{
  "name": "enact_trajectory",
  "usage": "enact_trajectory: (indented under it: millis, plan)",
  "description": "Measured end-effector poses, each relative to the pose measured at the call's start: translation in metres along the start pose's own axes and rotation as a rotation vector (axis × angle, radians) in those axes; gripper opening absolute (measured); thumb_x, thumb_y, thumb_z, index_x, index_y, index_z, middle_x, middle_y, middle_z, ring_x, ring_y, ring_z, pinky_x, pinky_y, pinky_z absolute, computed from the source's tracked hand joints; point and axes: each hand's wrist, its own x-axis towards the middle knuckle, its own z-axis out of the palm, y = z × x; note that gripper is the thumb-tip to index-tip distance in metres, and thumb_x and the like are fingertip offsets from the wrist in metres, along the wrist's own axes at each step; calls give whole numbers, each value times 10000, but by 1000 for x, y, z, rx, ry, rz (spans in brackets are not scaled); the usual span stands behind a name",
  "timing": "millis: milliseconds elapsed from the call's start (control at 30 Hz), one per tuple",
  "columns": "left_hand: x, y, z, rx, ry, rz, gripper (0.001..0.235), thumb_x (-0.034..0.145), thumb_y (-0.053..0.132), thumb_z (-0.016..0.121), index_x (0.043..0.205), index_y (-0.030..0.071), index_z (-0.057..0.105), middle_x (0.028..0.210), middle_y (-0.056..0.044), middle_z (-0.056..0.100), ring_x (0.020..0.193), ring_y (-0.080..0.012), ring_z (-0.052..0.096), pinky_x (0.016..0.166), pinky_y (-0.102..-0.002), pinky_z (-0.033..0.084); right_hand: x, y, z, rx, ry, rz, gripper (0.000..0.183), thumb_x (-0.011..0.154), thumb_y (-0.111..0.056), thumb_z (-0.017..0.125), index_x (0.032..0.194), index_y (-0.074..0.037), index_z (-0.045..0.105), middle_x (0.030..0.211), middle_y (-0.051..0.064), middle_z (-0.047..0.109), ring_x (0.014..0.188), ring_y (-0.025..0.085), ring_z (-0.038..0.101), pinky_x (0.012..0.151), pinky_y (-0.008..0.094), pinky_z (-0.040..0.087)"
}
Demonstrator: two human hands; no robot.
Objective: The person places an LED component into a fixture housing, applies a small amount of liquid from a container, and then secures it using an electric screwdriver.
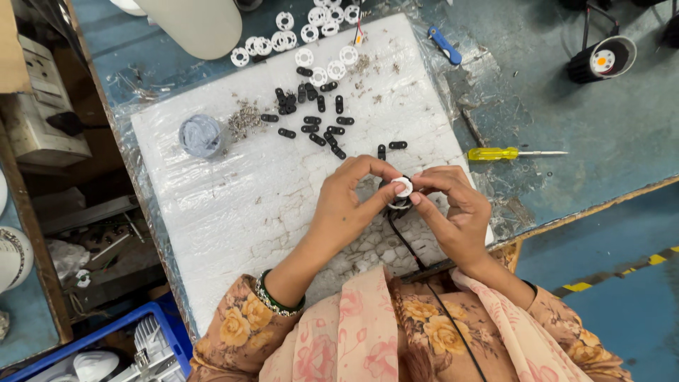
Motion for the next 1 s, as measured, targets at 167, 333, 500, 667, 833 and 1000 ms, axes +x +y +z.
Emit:
enact_trajectory:
  millis: [167,333,500,667,833,1000]
  plan:
    - [-1,-2,4,-66,14,-63,175,909,190,787,1011,65,720,962,-31,735,959,-129,677,902,-293,513,2,6,-1,73,-20,29,235,949,13,722,1180,49,695,1206,121,628,1071,167,645,953,283,548]
    - [0,-10,6,-289,-37,-109,216,935,187,776,1079,47,696,977,-19,709,980,-103,636,939,-289,502,1,15,-2,251,-18,168,242,956,0,714,1191,51,684,1221,115,629,1074,159,659,934,280,549]
    - [3,-9,-6,-236,-152,-157,229,916,184,782,1082,39,721,1009,-31,743,1010,-115,670,974,-292,501,1,20,-2,285,-7,153,234,965,-1,710,1191,45,666,1223,114,629,1089,155,663,935,278,557]
    - [5,-9,-14,-98,-124,-85,199,868,167,815,1022,58,751,1042,-52,757,1055,-166,689,979,-316,505,-1,21,1,205,-4,61,249,956,25,721,1199,38,668,1218,124,633,1080,171,654,965,297,538]
    - [7,-10,-16,-56,-138,-20,154,858,130,816,994,81,765,1033,-49,763,1112,-200,696,1004,-336,513,1,9,1,49,3,-110,237,910,-5,775,1123,-3,672,1221,132,636,1161,219,637,1023,330,520]
    - [8,-12,-17,-92,-157,-55,130,858,100,805,976,76,757,1025,-47,757,1093,-190,689,1007,-336,514,7,-4,2,-168,3,-198,253,811,-51,831,1020,-35,690,1246,168,612,1173,266,623,1003,348,512]
